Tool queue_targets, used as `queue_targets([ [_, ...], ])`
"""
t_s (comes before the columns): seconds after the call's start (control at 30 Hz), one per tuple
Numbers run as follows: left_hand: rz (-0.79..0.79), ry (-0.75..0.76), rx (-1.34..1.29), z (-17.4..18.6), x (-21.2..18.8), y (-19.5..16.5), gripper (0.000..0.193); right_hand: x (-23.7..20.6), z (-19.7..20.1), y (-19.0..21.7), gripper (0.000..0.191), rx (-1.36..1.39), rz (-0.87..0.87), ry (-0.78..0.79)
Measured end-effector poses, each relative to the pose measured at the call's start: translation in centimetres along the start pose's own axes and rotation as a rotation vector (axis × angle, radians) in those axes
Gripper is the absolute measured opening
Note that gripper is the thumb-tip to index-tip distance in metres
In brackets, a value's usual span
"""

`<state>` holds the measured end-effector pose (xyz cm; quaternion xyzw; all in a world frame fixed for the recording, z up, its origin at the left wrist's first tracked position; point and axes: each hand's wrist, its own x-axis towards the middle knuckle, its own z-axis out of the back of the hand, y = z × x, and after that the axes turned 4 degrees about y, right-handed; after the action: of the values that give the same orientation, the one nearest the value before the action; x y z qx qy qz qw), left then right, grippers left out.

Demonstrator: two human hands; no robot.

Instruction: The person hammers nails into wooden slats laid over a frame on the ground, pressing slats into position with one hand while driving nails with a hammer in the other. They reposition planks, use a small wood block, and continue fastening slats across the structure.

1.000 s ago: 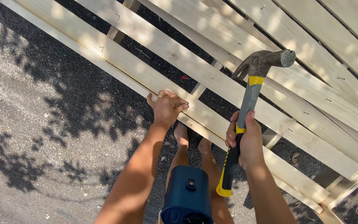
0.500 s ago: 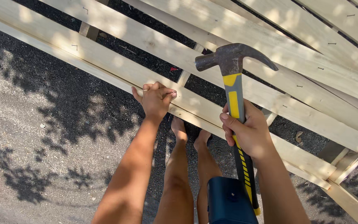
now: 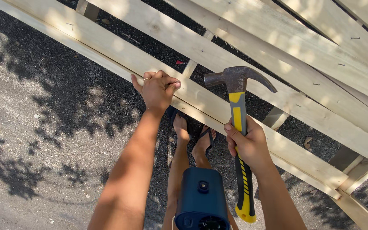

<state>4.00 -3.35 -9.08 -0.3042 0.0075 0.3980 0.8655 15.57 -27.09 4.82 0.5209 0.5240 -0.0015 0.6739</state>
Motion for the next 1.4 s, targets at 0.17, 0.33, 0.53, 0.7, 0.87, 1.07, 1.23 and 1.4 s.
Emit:
queue_targets([
  [0.17,-0.002,-0.007,-0.017,-0.2,0.1,0.4,0.007,0.6,0.0,-1.4,0.021,-0.003,-0.037,-0.032],
  [0.33,-0.031,-0.042,-0.059,-0.3,0.0,0.7,0.010,1.3,-0.7,-2.6,0.022,-0.023,-0.005,0.025],
  [0.53,-0.083,-0.041,-0.093,-0.4,-0.2,1.3,0.010,1.7,-2.1,-4.4,0.031,-0.259,0.058,-0.040],
  [0.7,-0.176,-0.086,-0.091,-0.5,-0.3,2.0,0.007,2.6,-3.1,-5.4,0.034,-0.465,0.176,-0.049],
  [0.87,-0.105,-0.038,-0.105,-0.7,-0.2,2.2,0.005,2.9,-4.6,-5.9,0.031,-0.772,0.284,-0.094],
  [1.07,-0.058,-0.012,0.034,-0.6,0.2,2.2,0.005,4.0,-7.0,-6.7,0.028,-0.755,0.267,-0.026],
  [1.23,-0.013,0.010,-0.002,-0.2,0.6,2.1,0.006,5.1,-7.9,-7.1,0.029,-0.864,0.330,-0.110],
  [1.4,-0.018,0.000,-0.073,0.3,0.5,2.1,0.013,3.8,-7.1,-6.8,0.031,-0.795,0.377,-0.161],
])
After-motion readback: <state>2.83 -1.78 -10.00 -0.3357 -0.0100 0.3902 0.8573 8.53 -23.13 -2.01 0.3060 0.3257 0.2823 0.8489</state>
